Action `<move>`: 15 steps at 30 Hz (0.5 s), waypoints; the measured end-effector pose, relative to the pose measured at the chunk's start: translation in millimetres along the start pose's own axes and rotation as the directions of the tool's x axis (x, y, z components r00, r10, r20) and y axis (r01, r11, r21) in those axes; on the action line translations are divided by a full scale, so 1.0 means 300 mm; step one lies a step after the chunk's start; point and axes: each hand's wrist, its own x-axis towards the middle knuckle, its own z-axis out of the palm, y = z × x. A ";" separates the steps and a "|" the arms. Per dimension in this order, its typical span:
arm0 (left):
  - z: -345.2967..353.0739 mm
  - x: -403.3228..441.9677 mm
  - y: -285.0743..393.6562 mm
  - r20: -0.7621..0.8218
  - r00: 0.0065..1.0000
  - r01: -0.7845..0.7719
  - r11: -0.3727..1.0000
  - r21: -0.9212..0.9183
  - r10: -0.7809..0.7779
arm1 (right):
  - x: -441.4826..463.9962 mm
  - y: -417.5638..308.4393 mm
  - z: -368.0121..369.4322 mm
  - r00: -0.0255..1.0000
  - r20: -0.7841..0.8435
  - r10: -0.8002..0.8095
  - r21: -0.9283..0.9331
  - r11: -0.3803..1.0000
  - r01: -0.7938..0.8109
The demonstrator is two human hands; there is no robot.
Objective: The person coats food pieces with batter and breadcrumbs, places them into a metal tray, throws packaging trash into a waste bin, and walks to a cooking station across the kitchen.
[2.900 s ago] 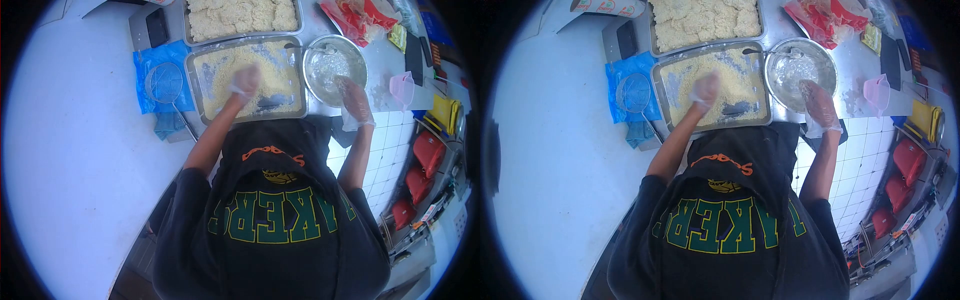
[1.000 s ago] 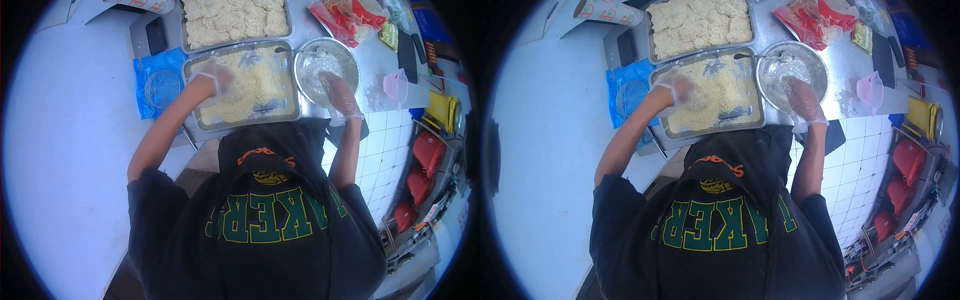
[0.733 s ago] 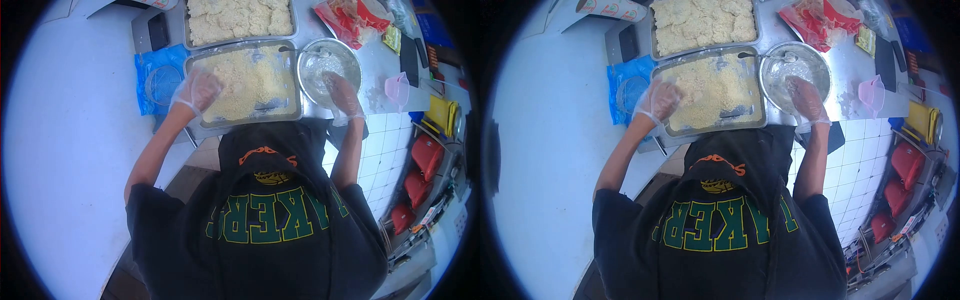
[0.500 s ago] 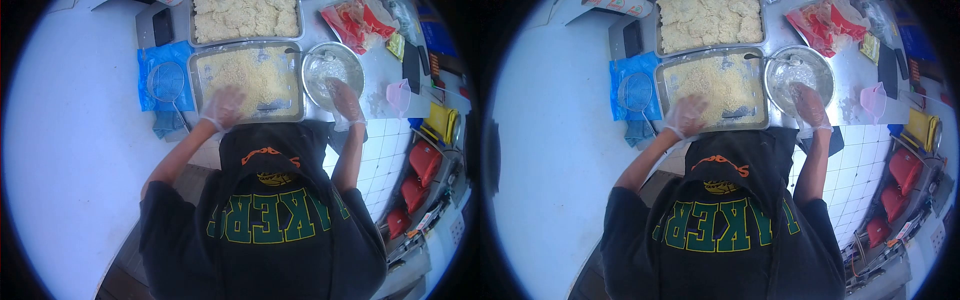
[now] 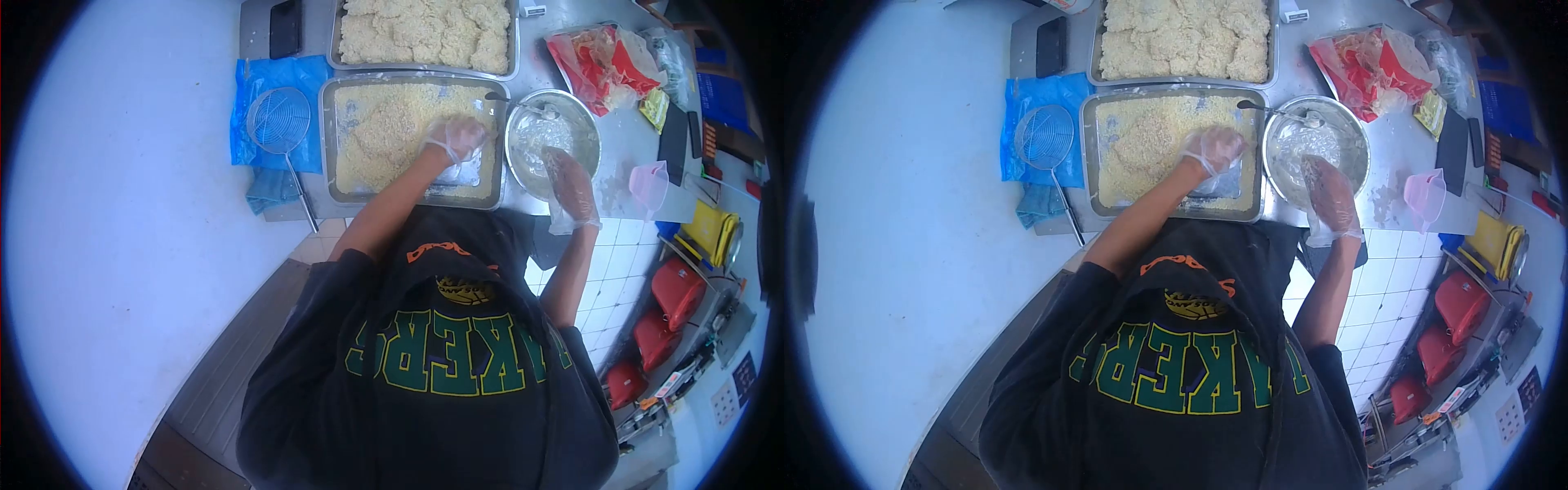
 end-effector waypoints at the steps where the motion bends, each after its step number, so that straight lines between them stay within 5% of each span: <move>1: -0.006 0.002 0.000 -0.002 1.000 -0.001 1.000 -0.019 0.001 | 0.007 -0.016 -0.006 1.000 0.019 0.022 0.012 1.000 -0.023; 4: -0.071 -0.063 -0.002 0.035 0.990 0.138 0.977 -0.161 -0.134 | 0.011 -0.032 -0.012 0.998 0.005 0.055 0.060 0.997 -0.055; 6: -0.060 -0.155 -0.091 -0.165 0.969 0.097 0.900 -0.424 -0.182 | 0.006 -0.019 -0.004 0.999 -0.006 0.048 0.070 0.996 -0.047; 8: -0.052 -0.277 -0.130 -0.526 0.757 -0.063 0.759 -0.648 -0.387 | 0.001 -0.008 0.003 0.999 -0.012 0.038 0.079 0.996 -0.037; 10: -0.157 -0.350 -0.215 -0.156 0.820 0.035 0.321 -0.946 -0.550 | 0.004 -0.004 0.006 0.995 0.055 0.079 0.050 0.995 -0.082; 11: -0.174 -0.373 -0.239 -0.155 0.820 0.037 0.322 -0.946 -0.551 | 0.005 0.002 0.013 0.995 0.056 0.079 0.052 0.995 -0.082; 13: -0.196 -0.407 -0.273 0.060 0.760 -0.145 -0.260 -0.955 -0.647 | 0.007 0.016 0.031 0.999 0.032 0.039 0.005 0.999 -0.039; 15: -0.203 -0.438 -0.283 0.007 0.750 -0.176 -0.209 -0.962 -0.662 | 0.009 0.019 0.045 1.000 0.015 0.026 0.010 1.000 -0.026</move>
